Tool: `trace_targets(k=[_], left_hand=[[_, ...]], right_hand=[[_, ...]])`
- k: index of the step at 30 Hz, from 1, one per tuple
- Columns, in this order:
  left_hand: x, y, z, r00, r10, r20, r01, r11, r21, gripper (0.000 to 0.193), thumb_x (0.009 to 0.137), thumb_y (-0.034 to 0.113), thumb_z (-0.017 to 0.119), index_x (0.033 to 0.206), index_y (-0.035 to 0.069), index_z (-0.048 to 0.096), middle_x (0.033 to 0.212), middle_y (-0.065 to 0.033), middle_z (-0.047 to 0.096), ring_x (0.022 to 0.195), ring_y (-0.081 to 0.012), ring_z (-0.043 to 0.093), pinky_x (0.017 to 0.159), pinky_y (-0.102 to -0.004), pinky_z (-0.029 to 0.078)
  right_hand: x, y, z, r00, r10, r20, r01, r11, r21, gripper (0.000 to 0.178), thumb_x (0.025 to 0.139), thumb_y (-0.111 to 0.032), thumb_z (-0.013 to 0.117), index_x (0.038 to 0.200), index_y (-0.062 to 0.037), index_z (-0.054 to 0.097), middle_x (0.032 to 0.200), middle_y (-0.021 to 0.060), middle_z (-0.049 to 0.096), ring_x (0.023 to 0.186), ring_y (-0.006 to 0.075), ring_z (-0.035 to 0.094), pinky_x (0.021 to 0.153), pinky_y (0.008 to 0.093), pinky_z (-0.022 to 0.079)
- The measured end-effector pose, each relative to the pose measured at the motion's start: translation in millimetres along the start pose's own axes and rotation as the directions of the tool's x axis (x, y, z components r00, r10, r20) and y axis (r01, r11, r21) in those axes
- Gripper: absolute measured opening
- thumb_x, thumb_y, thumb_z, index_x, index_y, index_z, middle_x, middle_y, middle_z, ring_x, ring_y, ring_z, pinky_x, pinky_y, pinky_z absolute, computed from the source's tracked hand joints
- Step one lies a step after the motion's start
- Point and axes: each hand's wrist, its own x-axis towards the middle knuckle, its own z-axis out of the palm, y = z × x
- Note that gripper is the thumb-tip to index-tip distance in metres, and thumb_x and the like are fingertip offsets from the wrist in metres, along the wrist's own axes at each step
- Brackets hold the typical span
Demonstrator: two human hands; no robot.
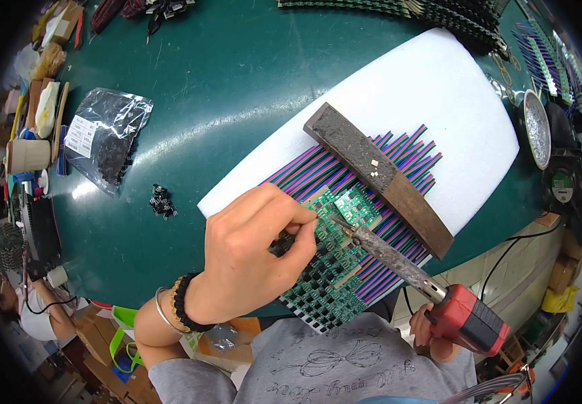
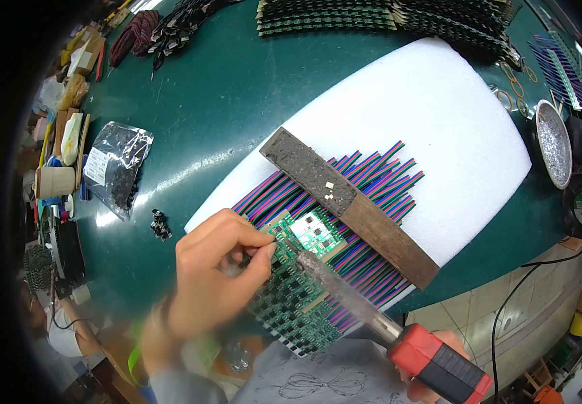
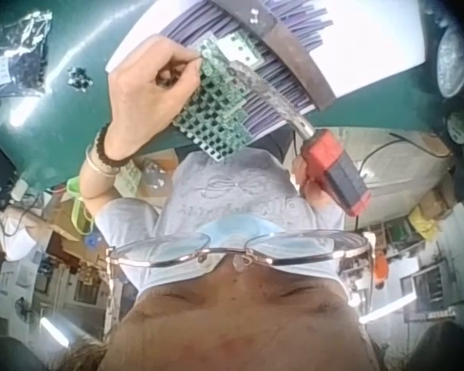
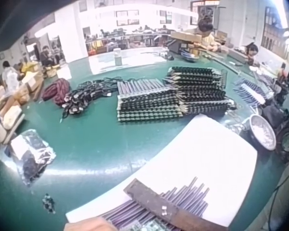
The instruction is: The person solders small electronic components onto a green circuit board using a soldering iron and soldering wire.
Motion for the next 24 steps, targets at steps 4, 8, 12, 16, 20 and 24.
trace_targets(k=[4, 8, 12, 16, 20, 24], left_hand=[[-2, 1, -2, 1.0, -0.013, 0.004, 0.013, 1.0, 0.028, 0.013, 0.069, -0.006, 0.071, 0.076, 0.001, 0.063, 0.068, -0.0066, 0.058, 0.058, -0.0189, 0.059, 0.05, -0.0292, 0.046], [3, 3, -1, 0.999, -0.002, 0.034, 0.001, 1.0, 0.022, 0.012, 0.07, -0.006, 0.071, 0.077, 0.001, 0.064, 0.069, -0.0064, 0.059, 0.058, -0.0179, 0.058, 0.049, -0.0281, 0.045], [3, 7, -2, 0.999, -0.028, 0.042, 0.026, 0.999, 0.034, 0.011, 0.071, -0.005, 0.072, 0.078, 0.0, 0.065, 0.071, -0.006, 0.06, 0.057, -0.0152, 0.057, 0.049, -0.026, 0.044], [2, 6, -1, 0.999, -0.038, 0.033, 0.036, 0.998, 0.058, 0.01, 0.072, -0.004, 0.072, 0.079, 0.0, 0.066, 0.071, -0.0058, 0.061, 0.057, -0.0138, 0.055, 0.049, -0.0248, 0.043], [0, 3, -1, 0.999, -0.042, 0.007, 0.042, 0.999, 0.032, 0.008, 0.073, -0.004, 0.071, 0.078, 0.0, 0.066, 0.072, -0.0061, 0.061, 0.057, -0.0138, 0.055, 0.05, -0.0251, 0.044], [-9, 4, -6, 0.997, -0.072, -0.016, 0.073, 0.997, 0.016, 0.011, 0.076, -0.001, 0.073, 0.085, 0.0, 0.065, 0.075, -0.0071, 0.06, 0.061, -0.0146, 0.057, 0.054, -0.0258, 0.045]], right_hand=[[-17, 13, 8, 0.989, 0.04, -0.145, -0.021, 0.992, 0.128, 0.094, 0.084, -0.066, 0.061, 0.138, 0.0072, 0.038, 0.054, -0.0035, 0.053, 0.047, 0.0119, 0.053, 0.053, 0.0302, 0.048], [8, 4, 14, 0.998, -0.063, 0.018, 0.061, 0.992, 0.115, 0.092, 0.084, -0.066, 0.061, 0.137, 0.0061, 0.041, 0.054, -0.0038, 0.051, 0.047, 0.0116, 0.053, 0.051, 0.0295, 0.047], [28, 3, 21, 0.995, -0.1, 0.019, 0.091, 0.959, 0.267, 0.028, 0.086, -0.026, 0.072, 0.084, -0.0008, 0.061, 0.072, 0.0047, 0.063, 0.064, 0.019, 0.062, 0.064, 0.0329, 0.053], [52, 10, 21, 0.923, -0.358, 0.14, 0.33, 0.924, 0.193, 0.084, 0.09, -0.062, 0.057, 0.132, 0.0089, 0.042, 0.054, -0.0028, 0.051, 0.045, 0.0116, 0.053, 0.049, 0.0272, 0.047], [42, 8, 25, 0.952, -0.287, 0.103, 0.274, 0.953, 0.127, 0.086, 0.09, -0.064, 0.056, 0.134, 0.0079, 0.039, 0.053, -0.0032, 0.049, 0.045, 0.0119, 0.052, 0.048, 0.0273, 0.046], [44, -5, 47, 0.986, -0.153, -0.062, 0.16, 0.978, 0.136, 0.088, 0.086, -0.069, 0.057, 0.131, 0.0035, 0.039, 0.051, -0.0037, 0.045, 0.044, 0.012, 0.05, 0.048, 0.0282, 0.046]])
